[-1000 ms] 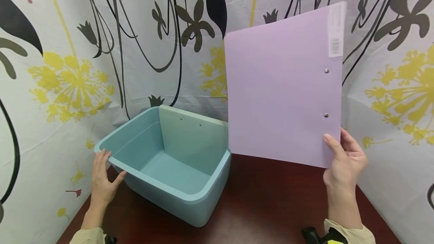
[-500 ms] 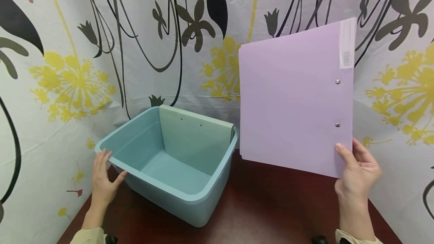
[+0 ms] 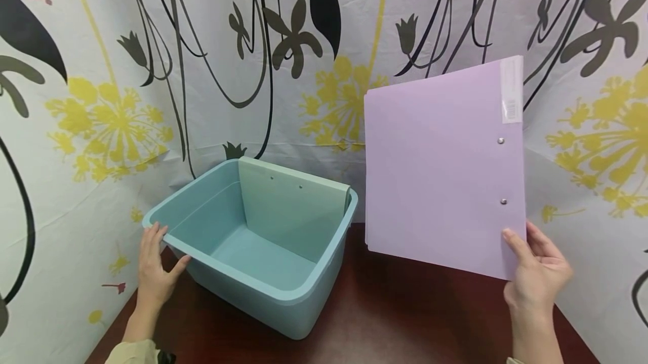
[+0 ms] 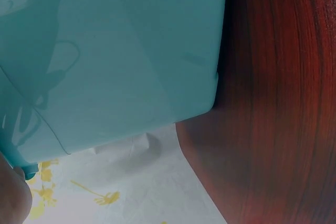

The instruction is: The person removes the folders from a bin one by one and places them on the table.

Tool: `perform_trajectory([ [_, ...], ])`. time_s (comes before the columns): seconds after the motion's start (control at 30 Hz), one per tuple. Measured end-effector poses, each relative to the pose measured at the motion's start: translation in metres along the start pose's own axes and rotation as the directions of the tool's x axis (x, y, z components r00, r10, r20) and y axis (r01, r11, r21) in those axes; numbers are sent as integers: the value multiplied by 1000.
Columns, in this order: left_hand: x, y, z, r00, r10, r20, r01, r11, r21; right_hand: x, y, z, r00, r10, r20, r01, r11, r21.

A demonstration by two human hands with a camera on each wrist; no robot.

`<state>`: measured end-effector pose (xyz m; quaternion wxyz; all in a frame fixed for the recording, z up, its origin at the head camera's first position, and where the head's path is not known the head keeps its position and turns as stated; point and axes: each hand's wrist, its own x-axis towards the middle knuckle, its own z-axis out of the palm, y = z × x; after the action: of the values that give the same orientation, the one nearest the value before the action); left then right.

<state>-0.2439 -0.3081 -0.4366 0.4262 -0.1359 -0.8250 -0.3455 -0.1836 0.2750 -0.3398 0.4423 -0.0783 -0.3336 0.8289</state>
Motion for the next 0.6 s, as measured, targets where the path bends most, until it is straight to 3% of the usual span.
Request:
perform_trajectory([
  [0.6, 0, 0, 1, 1000, 4, 3, -4, 1000, 7, -8, 23, -22, 998, 60, 14, -56, 978, -200],
])
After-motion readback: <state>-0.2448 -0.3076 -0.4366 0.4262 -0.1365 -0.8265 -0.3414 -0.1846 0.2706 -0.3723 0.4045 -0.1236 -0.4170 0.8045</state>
